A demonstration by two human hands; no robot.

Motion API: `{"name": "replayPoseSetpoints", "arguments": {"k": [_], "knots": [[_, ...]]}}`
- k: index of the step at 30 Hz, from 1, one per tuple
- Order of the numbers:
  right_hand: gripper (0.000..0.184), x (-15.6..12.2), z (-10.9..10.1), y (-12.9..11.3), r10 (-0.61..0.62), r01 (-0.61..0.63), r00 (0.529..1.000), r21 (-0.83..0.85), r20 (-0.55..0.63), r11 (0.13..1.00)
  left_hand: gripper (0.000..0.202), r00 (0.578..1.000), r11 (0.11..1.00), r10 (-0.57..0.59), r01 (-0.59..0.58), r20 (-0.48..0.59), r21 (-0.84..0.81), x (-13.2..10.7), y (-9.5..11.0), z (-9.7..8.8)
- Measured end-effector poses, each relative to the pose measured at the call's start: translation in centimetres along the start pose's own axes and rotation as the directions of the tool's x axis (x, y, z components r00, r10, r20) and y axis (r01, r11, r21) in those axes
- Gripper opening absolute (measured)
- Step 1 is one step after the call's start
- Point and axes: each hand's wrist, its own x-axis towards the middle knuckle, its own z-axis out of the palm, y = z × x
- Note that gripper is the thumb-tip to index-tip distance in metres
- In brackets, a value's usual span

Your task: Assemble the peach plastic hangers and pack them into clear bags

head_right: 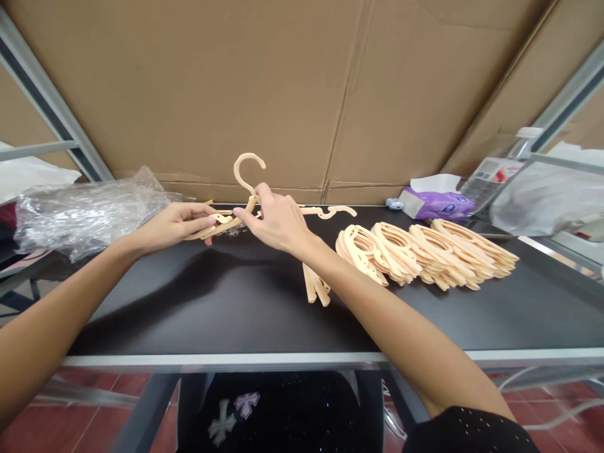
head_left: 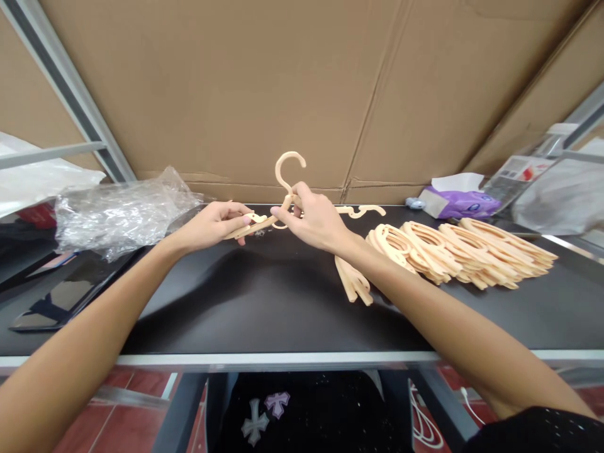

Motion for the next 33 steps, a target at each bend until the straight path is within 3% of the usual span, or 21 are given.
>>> {"name": "replayPoseSetpoints", "arguments": {"k": [5,10,17,27,33], "knots": [[0.017,0.0,0.0,0.1,0.051,-0.052,0.998,0.014,0.033,0.999,0.048,0.995,0.999,0.026,-0.022,-0.095,0.038,0.2,-0.6,0.0],[0.001,0.0,0.0,0.6,0.014,-0.014,1.000,0.027,-0.008,1.000,0.040,0.982,0.997,0.020,-0.005,-0.186,0.083,0.3,-2.1,-0.7],[0.011,-0.1,0.3,0.6,-0.049,0.049,0.997,0.000,-0.066,0.999,0.035,0.971,0.987,0.008,0.030,-0.237,0.157,0.5,-3.1,-1.1],[0.013,-0.4,0.3,0.0,-0.092,0.102,0.983,0.058,-0.160,0.993,0.053,0.941,0.973,-0.201,0.159,-0.272,-0.169,0.9,-2.5,-1.1],[0.010,-0.5,0.2,-0.2,-0.120,0.139,0.976,0.097,-0.180,0.986,0.047,0.965,0.937,-0.216,0.162,-0.148,-0.310,0.7,-2.3,-1.4]]}}
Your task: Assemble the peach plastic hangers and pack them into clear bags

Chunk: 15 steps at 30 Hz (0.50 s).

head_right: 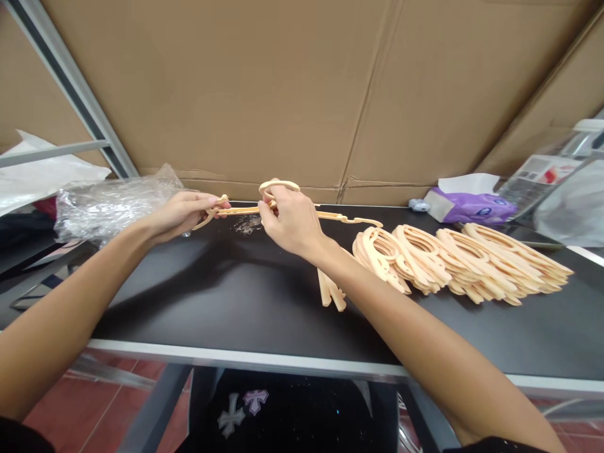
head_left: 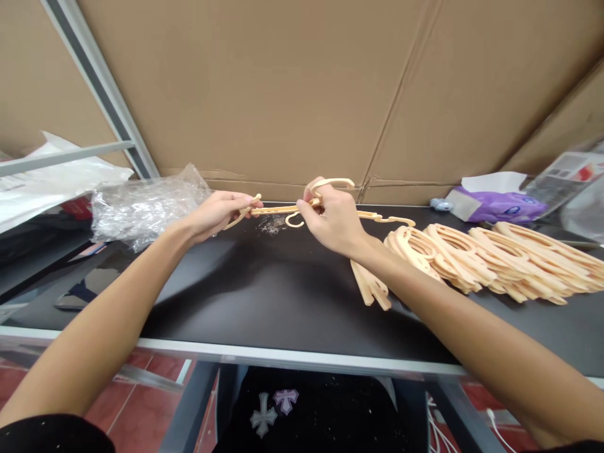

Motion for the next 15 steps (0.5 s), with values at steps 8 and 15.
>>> {"name": "replayPoseSetpoints", "arguments": {"k": [8,15], "knots": [[0.012,0.7,-0.8,-0.3,0.050,-0.049,0.998,-0.039,0.023,0.998,0.031,0.996,0.978,0.066,-0.053,-0.058,0.202,-0.4,0.2,-0.7],[0.012,1.6,-2.8,-0.7,0.180,-0.150,0.971,-0.186,0.157,0.971,0.041,0.975,0.914,0.137,-0.192,0.173,0.357,-0.8,0.3,0.6]]}}
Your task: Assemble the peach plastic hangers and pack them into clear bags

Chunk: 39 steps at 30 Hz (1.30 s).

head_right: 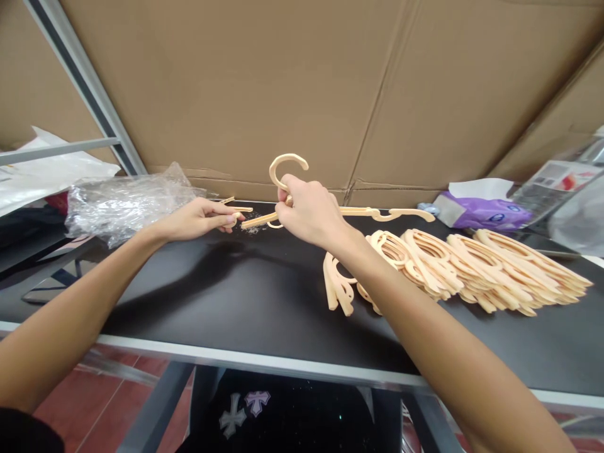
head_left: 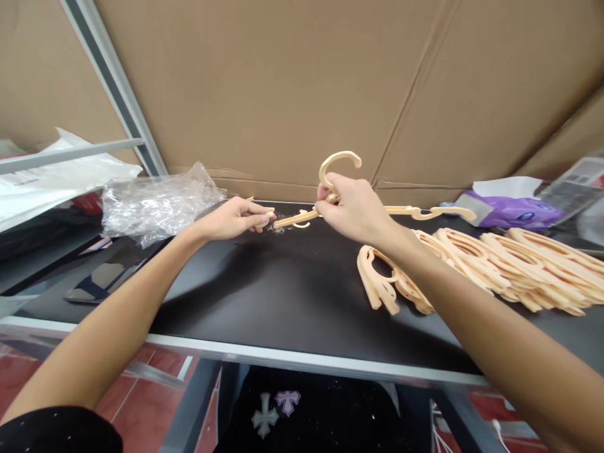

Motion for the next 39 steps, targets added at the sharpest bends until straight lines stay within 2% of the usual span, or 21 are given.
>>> {"name": "replayPoseSetpoints", "arguments": {"k": [5,12,21,28,39], "knots": [[0.011,-0.1,0.0,0.5,0.045,-0.029,0.991,-0.121,0.126,0.992,0.037,0.996,0.998,0.041,-0.045,0.083,0.043,0.4,-0.5,2.1],[0.010,-0.2,0.7,1.6,0.049,-0.026,0.965,-0.091,0.256,0.995,0.024,0.996,0.988,0.085,-0.088,0.034,0.125,0.5,-1.4,2.9],[0.016,0.2,0.3,2.0,0.045,-0.029,0.957,-0.061,0.285,0.998,0.027,0.986,0.986,0.119,-0.132,0.119,0.104,0.7,-1.3,2.8],[0.012,0.2,-0.5,2.0,0.014,-0.010,0.941,-0.013,0.337,1.000,0.030,0.951,0.985,0.147,-0.164,0.273,0.043,1.0,-1.6,2.3],[0.014,0.3,-0.6,2.0,-0.045,0.038,0.941,0.026,0.337,0.999,0.030,0.937,0.985,0.124,-0.156,0.328,0.072,0.9,-1.4,2.2]]}}
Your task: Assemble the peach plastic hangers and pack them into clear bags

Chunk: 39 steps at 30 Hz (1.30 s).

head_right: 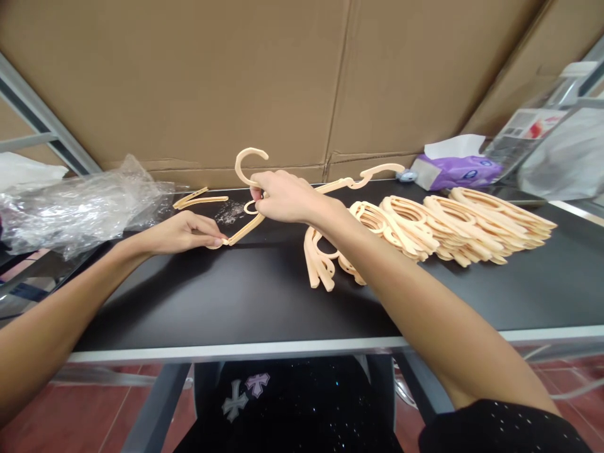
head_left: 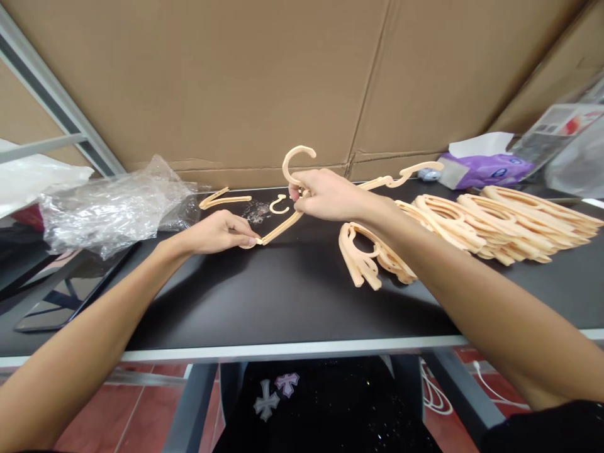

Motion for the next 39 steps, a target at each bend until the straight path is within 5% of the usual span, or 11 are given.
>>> {"name": "replayPoseSetpoints", "arguments": {"k": [8,20,39], "knots": [[0.012,0.21,-0.01,0.44,-0.025,0.024,0.998,0.016,0.060,1.000,0.025,0.999,0.997,0.007,-0.011,-0.038,-0.081,0.08,0.16,0.20],[0.012,0.19,0.50,0.27,-0.016,0.014,0.997,0.026,0.081,1.000,0.033,0.988,0.982,-0.053,0.078,0.146,-0.172,0.04,0.07,-0.71],[0.011,0.01,0.64,-0.03,-0.058,0.056,0.997,0.036,0.054,0.998,0.021,0.989,0.987,-0.084,0.100,0.124,-0.129,0.14,0.49,-0.66]]}}
